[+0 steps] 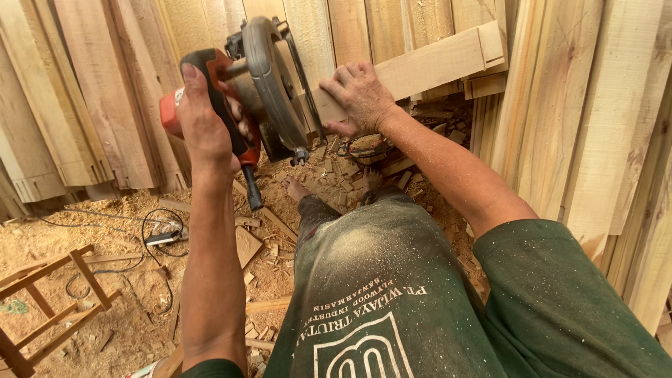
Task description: The person uses a circular saw to cut multiple wooden planks into smaller pieces. They repeatedly pick up planks, position them, and make cuts, then set the cut pieces aside.
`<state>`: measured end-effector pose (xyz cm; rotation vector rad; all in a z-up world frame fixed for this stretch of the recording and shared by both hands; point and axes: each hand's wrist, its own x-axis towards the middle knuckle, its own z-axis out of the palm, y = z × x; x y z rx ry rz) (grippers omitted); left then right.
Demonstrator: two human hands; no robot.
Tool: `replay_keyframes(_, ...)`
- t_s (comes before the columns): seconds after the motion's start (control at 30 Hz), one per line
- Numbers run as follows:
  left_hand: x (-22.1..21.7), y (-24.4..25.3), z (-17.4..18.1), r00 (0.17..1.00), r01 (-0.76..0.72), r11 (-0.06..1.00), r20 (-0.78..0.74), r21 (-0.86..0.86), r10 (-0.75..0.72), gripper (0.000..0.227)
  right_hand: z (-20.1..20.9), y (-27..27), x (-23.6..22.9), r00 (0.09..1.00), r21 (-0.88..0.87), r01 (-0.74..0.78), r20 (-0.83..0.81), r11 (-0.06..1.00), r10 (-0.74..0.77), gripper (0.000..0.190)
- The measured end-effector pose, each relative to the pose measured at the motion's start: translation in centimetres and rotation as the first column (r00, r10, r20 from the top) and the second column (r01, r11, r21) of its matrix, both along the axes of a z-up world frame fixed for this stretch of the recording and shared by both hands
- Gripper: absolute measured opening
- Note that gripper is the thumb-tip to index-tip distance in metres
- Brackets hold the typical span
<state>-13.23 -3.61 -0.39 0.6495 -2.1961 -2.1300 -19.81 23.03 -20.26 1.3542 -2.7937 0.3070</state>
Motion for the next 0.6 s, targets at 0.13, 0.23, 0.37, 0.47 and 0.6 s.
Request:
replay_keyframes(0.13,1.6,0.7,1.7,0.999,0.034,0.999,-0.04,0.022,-0.033,0.06,0.0,0.3,0.0,1.0,-0.012,0.012,-0.011,1.0,-0.012,0.088)
replay_keyframes(0.23,4.3,1.2,3.2,0.998,0.037,0.999,-0.042,0.012,-0.036,0.058,-0.1,0.3,-0.2,1.0,0.021,0.021,-0.018,1.0,-0.021,0.086)
replay_keyframes(0.37,8.3,1.7,3.4,0.995,0.058,0.994,-0.083,0.092,-0.051,0.057,-0.5,0.0,-0.2,0.996,-0.006,0.019,-0.091,1.0,-0.019,0.09)
replay_keyframes(0.47,10.9,2.4,2.6,1.0,-0.003,0.984,-0.009,0.179,0.004,0.055,-0.7,0.1,-0.1,0.99,0.007,0.052,-0.133,0.999,-0.051,0.092)
replay_keyframes(0.6,13.4,3.8,1.0,0.998,-0.058,0.976,-0.022,0.208,0.064,0.052,-0.8,-0.1,0.1,0.993,-0.028,0.047,-0.108,0.998,-0.05,0.094)
